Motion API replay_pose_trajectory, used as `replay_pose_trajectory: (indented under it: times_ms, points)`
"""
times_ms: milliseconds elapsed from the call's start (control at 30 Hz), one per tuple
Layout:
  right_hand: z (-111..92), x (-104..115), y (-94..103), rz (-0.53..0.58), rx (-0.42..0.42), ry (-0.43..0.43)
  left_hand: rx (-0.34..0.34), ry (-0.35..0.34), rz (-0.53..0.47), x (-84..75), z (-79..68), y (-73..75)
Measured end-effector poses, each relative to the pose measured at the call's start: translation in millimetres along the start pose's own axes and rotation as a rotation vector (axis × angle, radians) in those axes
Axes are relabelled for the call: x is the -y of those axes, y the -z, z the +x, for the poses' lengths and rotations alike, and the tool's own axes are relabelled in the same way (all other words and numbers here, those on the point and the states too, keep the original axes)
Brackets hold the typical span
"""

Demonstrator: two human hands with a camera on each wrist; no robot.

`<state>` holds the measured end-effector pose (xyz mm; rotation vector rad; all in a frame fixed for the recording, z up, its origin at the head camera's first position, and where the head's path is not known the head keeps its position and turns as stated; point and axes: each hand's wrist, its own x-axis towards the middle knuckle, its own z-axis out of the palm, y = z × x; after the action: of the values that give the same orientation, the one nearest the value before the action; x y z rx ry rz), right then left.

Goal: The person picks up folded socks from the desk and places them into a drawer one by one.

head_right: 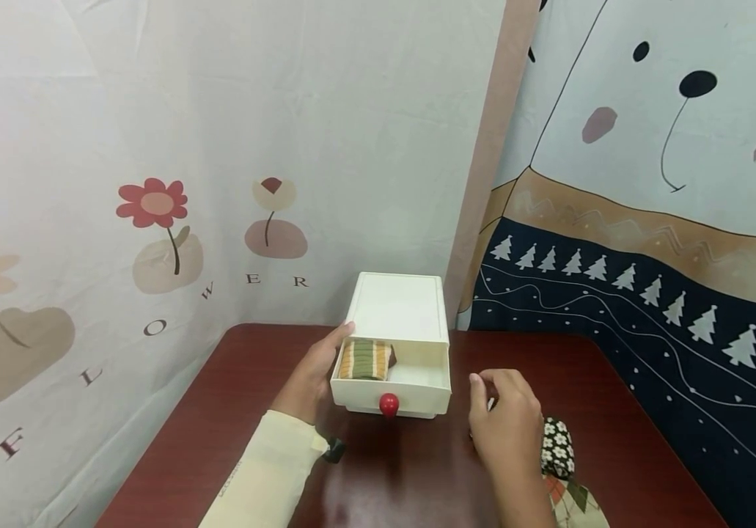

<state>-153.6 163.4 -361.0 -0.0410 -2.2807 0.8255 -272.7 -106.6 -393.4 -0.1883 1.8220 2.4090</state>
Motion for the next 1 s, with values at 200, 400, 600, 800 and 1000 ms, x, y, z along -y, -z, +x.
replay_pose_trajectory:
  times_ms: [200, 400, 600, 800, 1000]
  points:
    - [0, -23, 12.5, -0.050, 0.086, -0.069, 0.010, 0.000, -0.012, 0.8, 1.6, -0.4]
    - [1, -46, 24.1, -0.073, 0.299, -0.167, 0.010, -0.009, -0.001, 0.0, 2.0, 0.6]
    - [5, -76, 34.4, -0.112, 0.553, -0.263, 0.011, -0.010, -0.025, -2.5, 0.8, 1.3]
    - [6, -111, 42.0, -0.201, 0.698, -0.257, 0.006, 0.003, -0.035, -3.3, 0.5, 3.7]
    - [-3, -139, 43.6, -0.189, 0.781, -0.263, 0.001, -0.001, -0.024, -4.5, 0.0, 5.6]
